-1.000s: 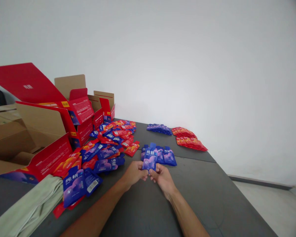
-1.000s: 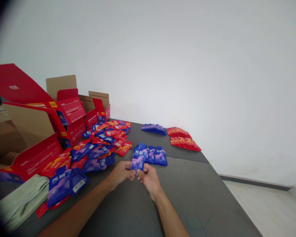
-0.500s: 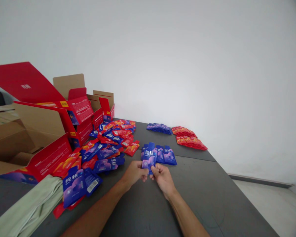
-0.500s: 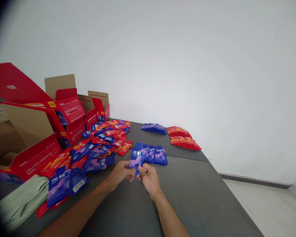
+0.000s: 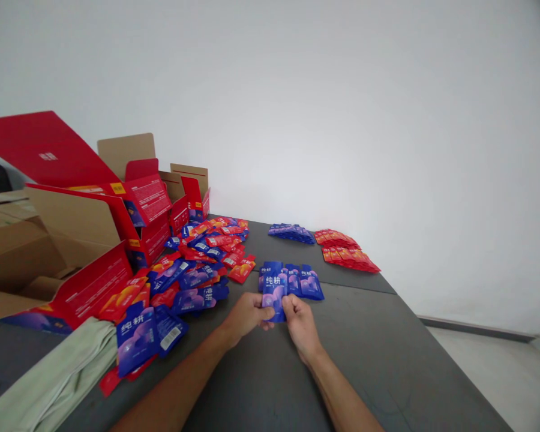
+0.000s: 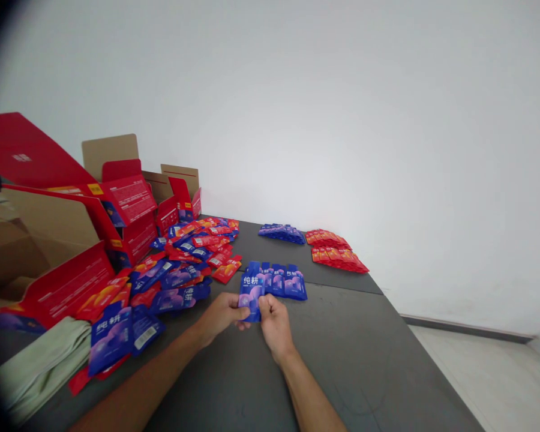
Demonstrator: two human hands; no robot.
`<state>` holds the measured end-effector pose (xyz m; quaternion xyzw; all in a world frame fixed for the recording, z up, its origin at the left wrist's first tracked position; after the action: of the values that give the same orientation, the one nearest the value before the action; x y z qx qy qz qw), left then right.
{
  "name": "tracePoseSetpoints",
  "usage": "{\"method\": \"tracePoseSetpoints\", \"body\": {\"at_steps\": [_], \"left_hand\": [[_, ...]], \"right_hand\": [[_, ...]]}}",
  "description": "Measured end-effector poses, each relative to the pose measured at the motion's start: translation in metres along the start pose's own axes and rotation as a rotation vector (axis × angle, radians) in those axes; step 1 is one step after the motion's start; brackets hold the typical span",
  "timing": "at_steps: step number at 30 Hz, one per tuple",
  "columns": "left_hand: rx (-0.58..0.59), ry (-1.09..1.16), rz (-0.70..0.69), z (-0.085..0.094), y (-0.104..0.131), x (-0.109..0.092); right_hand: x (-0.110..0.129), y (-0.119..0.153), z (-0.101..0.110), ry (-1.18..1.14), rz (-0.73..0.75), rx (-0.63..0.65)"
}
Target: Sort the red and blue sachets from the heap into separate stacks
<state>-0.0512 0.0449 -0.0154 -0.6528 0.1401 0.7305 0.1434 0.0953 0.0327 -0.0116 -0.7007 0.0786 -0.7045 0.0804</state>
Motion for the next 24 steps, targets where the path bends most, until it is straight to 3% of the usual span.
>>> {"method": "tracePoseSetpoints", "body": {"at_steps": [6,11,18,24], "left_hand": [[-0.254,-0.009,-0.020,0.016,0.000,-0.005],[-0.284,0.040,0.014,0.021,-0.004,0.001],[-0.482,0.009,-0.033,0.042,-0.006,0.004],[-0.488,0.062,-0.020,0.042,-0.006,0.003]], "right_hand": [[-0.001,0.001,-0.004,-0.063,-0.050,0.050],[0.000,0.002,-0.006,-0.039,-0.042,0.061],[0.000,0.005,-0.017,0.072,-0.047,0.210],[0.002,0.005,-0.018,-0.002,-0.085,0.179]]}}
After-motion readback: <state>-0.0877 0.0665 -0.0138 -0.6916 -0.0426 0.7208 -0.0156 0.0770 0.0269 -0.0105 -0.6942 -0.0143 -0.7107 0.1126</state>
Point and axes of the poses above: each hand's wrist, its own y-axis away from the middle knuckle, its own z-axis out of the back of the hand, x = y × z, the point moved 5 cm from there along -y, towards the middle knuckle, and after that the axes turned 11 degrees about -y, right-handed, at the moved point
